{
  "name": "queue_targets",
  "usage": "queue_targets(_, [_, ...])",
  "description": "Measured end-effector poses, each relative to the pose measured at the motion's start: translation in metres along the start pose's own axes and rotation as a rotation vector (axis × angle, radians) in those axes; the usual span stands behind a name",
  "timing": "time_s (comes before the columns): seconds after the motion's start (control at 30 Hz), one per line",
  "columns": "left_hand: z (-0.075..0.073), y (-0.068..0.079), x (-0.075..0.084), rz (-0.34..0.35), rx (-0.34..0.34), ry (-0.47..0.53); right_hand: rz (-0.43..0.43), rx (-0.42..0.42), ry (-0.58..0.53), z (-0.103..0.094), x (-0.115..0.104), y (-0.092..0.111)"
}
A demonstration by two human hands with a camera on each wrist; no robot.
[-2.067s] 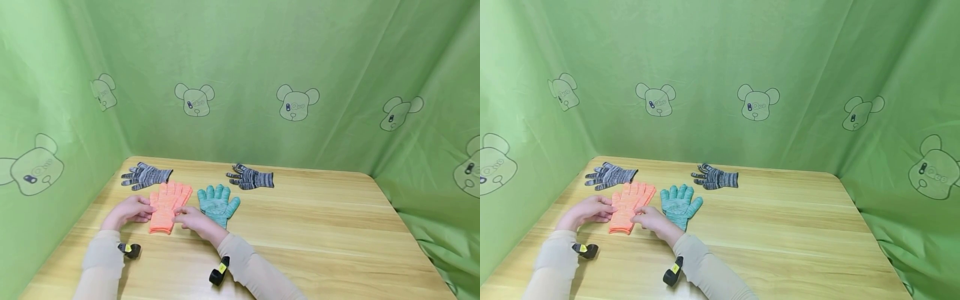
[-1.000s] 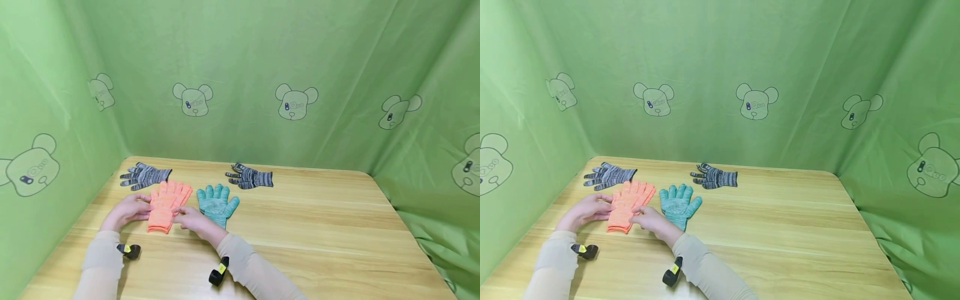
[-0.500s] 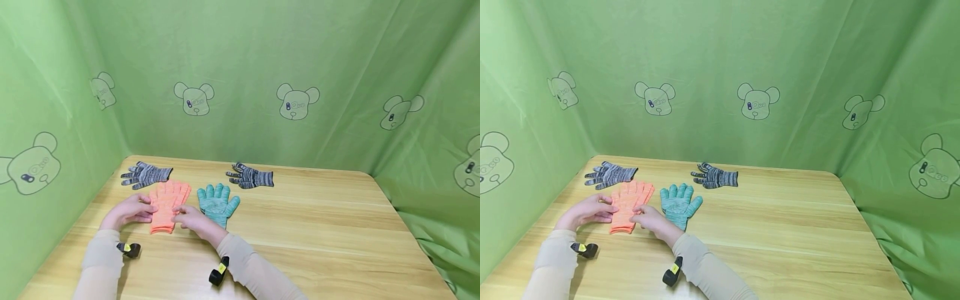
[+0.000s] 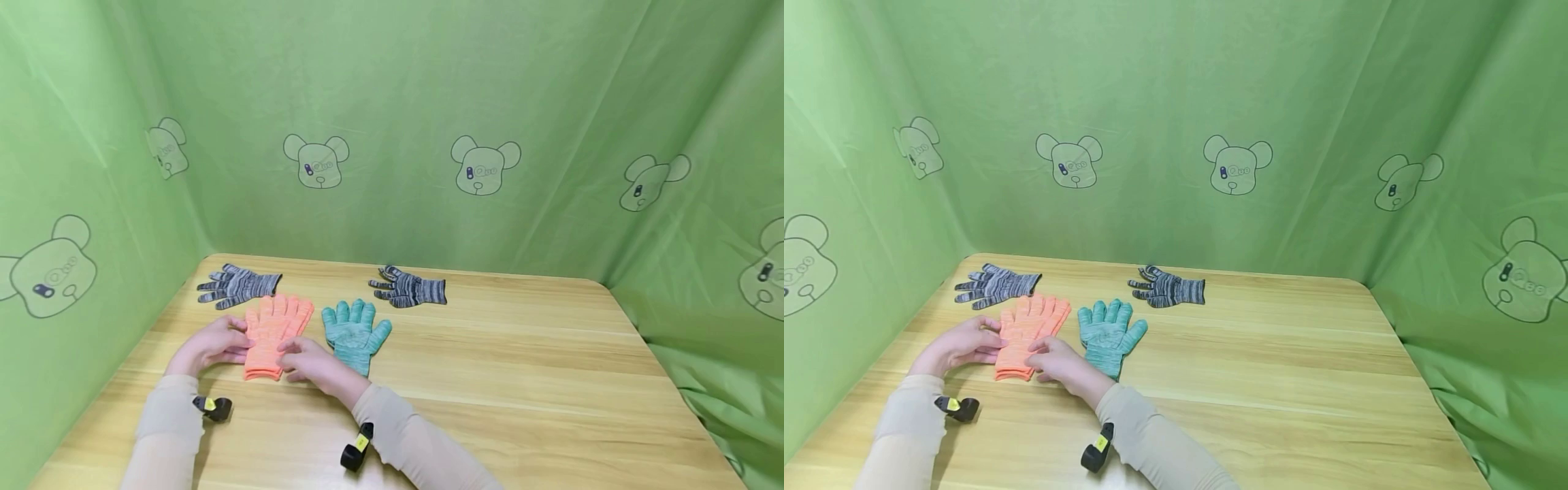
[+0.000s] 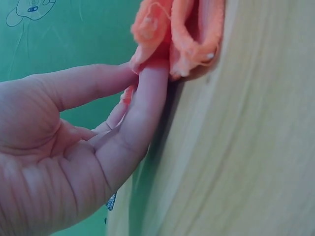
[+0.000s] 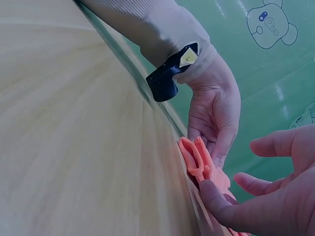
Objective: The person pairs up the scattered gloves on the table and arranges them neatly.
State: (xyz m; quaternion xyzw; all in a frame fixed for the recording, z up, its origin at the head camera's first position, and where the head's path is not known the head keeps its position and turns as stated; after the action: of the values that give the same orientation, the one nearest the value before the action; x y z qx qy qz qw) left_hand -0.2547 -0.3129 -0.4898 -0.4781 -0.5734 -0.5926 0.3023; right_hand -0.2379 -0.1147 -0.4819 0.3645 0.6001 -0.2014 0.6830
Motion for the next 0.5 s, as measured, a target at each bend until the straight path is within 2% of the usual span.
queue_targets(0.33, [-0.0032, 0.0016, 0.0007, -0.003, 0.007, -0.016, 0.007, -0.001, 0.01, -0.0006, 0.002, -0.0013])
queue_targets(0.5, [-0.0062, 0.0035, 0.0003, -0.02, 0.024, 0.005, 0.0, 0.052, 0.0, -0.0035, 0.0033, -0.0017])
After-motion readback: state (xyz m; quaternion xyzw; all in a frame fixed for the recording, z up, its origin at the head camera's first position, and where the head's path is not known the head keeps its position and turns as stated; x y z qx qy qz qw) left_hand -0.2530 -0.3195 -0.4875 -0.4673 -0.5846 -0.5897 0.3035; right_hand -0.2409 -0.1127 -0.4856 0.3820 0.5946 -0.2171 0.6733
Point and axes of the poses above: each hand's wrist, its own y-axis away from the middle knuckle, its own z-axis out of the palm, x = y × z, the point moved 5 cm from there along -y, towards the middle knuckle, and after that the axes turned 3 degrees about -x, right-handed, at the moved point
